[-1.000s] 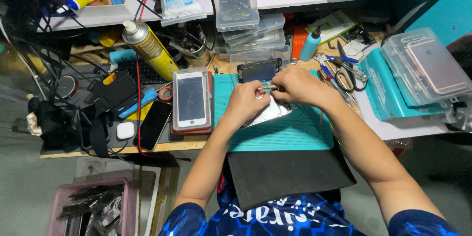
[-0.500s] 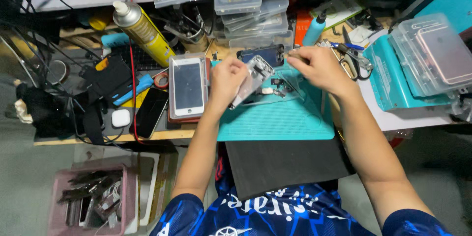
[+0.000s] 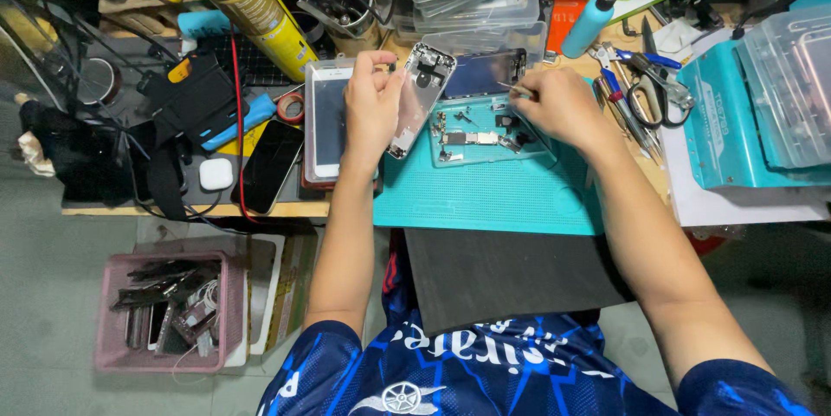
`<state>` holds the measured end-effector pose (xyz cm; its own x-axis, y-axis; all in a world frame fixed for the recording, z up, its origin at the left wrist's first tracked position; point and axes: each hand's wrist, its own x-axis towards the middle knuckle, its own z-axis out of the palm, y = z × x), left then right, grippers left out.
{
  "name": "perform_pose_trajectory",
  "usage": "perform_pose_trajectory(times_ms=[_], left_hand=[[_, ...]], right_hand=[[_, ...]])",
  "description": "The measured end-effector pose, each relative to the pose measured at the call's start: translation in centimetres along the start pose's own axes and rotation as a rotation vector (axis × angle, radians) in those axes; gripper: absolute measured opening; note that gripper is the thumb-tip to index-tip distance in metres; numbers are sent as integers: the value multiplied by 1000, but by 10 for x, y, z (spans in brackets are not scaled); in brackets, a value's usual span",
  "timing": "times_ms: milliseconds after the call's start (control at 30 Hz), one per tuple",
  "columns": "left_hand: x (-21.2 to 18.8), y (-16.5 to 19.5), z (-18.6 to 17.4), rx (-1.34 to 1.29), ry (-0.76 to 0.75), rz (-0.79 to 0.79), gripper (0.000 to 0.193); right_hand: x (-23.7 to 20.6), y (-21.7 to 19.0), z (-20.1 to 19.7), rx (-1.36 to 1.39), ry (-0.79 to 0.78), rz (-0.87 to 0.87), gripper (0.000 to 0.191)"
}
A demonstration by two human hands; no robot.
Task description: The person disassembles a smartphone at a repair bench, using a screwdriver to remove and reposition internal components while holding the phone chassis. They lift the frame, work on the internals, and continue fastening and adjusting small parts on the work mat.
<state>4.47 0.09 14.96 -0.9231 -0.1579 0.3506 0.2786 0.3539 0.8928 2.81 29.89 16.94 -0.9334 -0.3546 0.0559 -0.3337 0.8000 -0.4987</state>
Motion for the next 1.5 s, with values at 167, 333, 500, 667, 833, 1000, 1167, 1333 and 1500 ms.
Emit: perform_pose_trajectory(times_ms=[167, 333, 500, 667, 833, 1000, 1167, 1333, 1500], left_hand=[[2, -2, -1, 29, -1, 44, 23], [-1, 1, 1, 74, -33, -81, 20], [-4, 5, 4, 85, -22, 41, 20], [-15, 10, 3, 59, -13, 17, 20], [-28, 20, -9, 48, 7, 10, 20], [-33, 24, -21, 47, 20, 28, 19], [-35, 23, -19, 34, 22, 30, 19], [-36, 26, -13, 45, 2, 6, 20], [-38, 29, -9, 30, -21, 16, 20]], right_hand=[[13, -8, 19, -99, -47, 8, 20], [6, -12, 9, -72, 1, 125, 25], [-13, -12, -5, -60, -39, 146, 28], [-29, -16, 13, -117, -93, 22, 25], [-39, -10, 24, -209, -21, 20, 23], [-47, 0, 13, -214, 30, 76, 20], [-53, -4, 2, -157, 72, 143, 30], [-45, -18, 14, -129, -5, 91, 32], [-36, -19, 23, -205, -69, 92, 31]])
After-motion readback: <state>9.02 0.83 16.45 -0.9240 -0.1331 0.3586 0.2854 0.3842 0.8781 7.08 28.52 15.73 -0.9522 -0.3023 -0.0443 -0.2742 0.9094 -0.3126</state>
